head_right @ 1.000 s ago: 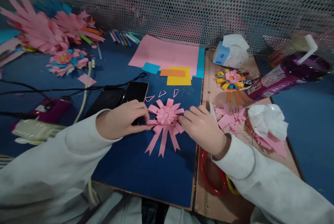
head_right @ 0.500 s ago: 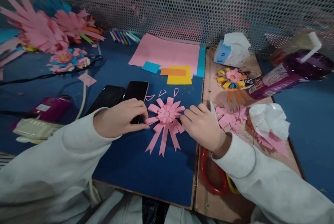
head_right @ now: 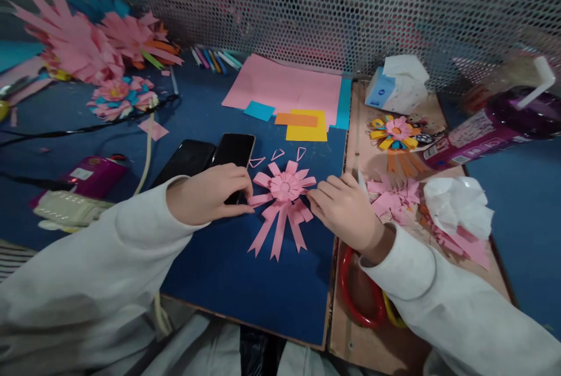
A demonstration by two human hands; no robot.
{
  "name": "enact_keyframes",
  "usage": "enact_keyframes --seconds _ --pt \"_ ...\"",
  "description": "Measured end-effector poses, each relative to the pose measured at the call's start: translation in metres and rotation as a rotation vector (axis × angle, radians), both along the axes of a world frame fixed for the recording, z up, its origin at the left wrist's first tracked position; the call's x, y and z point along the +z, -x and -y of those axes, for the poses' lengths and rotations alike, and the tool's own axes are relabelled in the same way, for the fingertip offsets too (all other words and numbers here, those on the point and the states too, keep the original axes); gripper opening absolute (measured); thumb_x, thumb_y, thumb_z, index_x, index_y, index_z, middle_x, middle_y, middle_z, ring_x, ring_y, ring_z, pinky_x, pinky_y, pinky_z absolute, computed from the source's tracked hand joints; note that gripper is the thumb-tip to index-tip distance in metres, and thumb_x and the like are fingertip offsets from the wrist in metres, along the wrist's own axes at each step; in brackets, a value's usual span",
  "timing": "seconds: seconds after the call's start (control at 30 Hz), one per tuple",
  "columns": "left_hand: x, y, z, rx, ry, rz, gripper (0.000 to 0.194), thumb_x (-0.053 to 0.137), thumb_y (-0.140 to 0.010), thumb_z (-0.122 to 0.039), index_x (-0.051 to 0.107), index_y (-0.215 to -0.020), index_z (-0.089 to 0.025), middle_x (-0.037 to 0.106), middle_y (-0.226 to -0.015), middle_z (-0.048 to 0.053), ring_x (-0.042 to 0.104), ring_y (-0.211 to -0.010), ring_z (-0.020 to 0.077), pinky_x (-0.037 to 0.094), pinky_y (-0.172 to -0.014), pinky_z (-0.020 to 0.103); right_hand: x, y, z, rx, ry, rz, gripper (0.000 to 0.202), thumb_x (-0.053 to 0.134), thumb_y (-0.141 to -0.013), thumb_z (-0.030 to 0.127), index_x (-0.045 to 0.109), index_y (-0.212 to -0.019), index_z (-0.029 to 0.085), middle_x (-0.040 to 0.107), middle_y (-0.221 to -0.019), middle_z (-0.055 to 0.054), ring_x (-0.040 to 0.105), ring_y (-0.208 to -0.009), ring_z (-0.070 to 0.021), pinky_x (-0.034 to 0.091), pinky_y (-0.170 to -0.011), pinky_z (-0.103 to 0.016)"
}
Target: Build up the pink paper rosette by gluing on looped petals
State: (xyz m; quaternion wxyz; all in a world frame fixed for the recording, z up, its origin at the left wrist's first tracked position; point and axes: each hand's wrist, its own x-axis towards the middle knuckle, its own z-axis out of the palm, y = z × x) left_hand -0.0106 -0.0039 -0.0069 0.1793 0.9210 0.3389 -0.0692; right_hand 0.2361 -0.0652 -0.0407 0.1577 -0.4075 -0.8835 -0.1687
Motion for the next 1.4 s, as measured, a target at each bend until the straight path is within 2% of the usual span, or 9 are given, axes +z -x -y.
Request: enact_keyframes --seconds 0.13,0.33,0.63,0.83,1.4 --pt "-0.001 0.001 0.001 0.007 -0.006 -0.009 0.020 0.063 -0.077 -0.033 0.061 -0.075 -0.014 0.060 -0.087 0.008 0.054 -0.082 0.0208 0.042 -0.078 0.035 -0.001 0.000 -0.001 -0.002 0.011 -0.022 0.021 0.049 -0.089 0.019 0.065 -0.074 0.016 0.060 -0.061 -0.001 0.046 -0.063 -0.0150 0.029 -0.064 -0.030" --pt "-0.007 0.004 -0.001 -0.012 -0.029 0.099 0.020 0.062 -0.078 -0.034 0.061 -0.076 -0.015 0.059 -0.085 0.007 0.054 -0.081 0.0207 0.041 -0.076 0.034 -0.002 -0.001 0.000 0.014 0.040 -0.025 0.022 0.049 -0.090 0.020 0.065 -0.075 0.016 0.060 -0.062 -0.002 0.048 -0.064 -0.0151 0.029 -0.064 -0.030" --pt "-0.007 -0.003 -0.006 0.039 0.023 0.016 0.020 0.064 -0.078 -0.032 0.062 -0.078 -0.012 0.059 -0.090 0.009 0.055 -0.087 0.0213 0.042 -0.081 0.035 -0.001 0.000 0.001 0.026 0.004 0.008 0.024 0.048 -0.090 0.020 0.065 -0.075 0.016 0.058 -0.060 -0.001 0.046 -0.063 -0.0150 0.028 -0.063 -0.031" --pt "-0.011 0.000 -0.007 -0.008 -0.007 0.066 0.021 0.063 -0.078 -0.034 0.061 -0.078 -0.014 0.059 -0.089 0.007 0.054 -0.085 0.0196 0.043 -0.081 0.034 -0.002 -0.001 0.001 0.017 0.027 -0.005 0.024 0.046 -0.091 0.021 0.066 -0.078 0.016 0.060 -0.062 -0.002 0.047 -0.065 -0.0154 0.028 -0.064 -0.030" --pt "-0.005 -0.006 -0.001 0.043 -0.017 0.006 0.020 0.064 -0.079 -0.032 0.062 -0.081 -0.012 0.059 -0.090 0.009 0.054 -0.089 0.0229 0.043 -0.082 0.036 -0.003 -0.001 0.001 0.031 -0.022 0.031 0.023 0.048 -0.090 0.019 0.066 -0.076 0.016 0.058 -0.060 -0.002 0.044 -0.064 -0.0160 0.027 -0.063 -0.031"
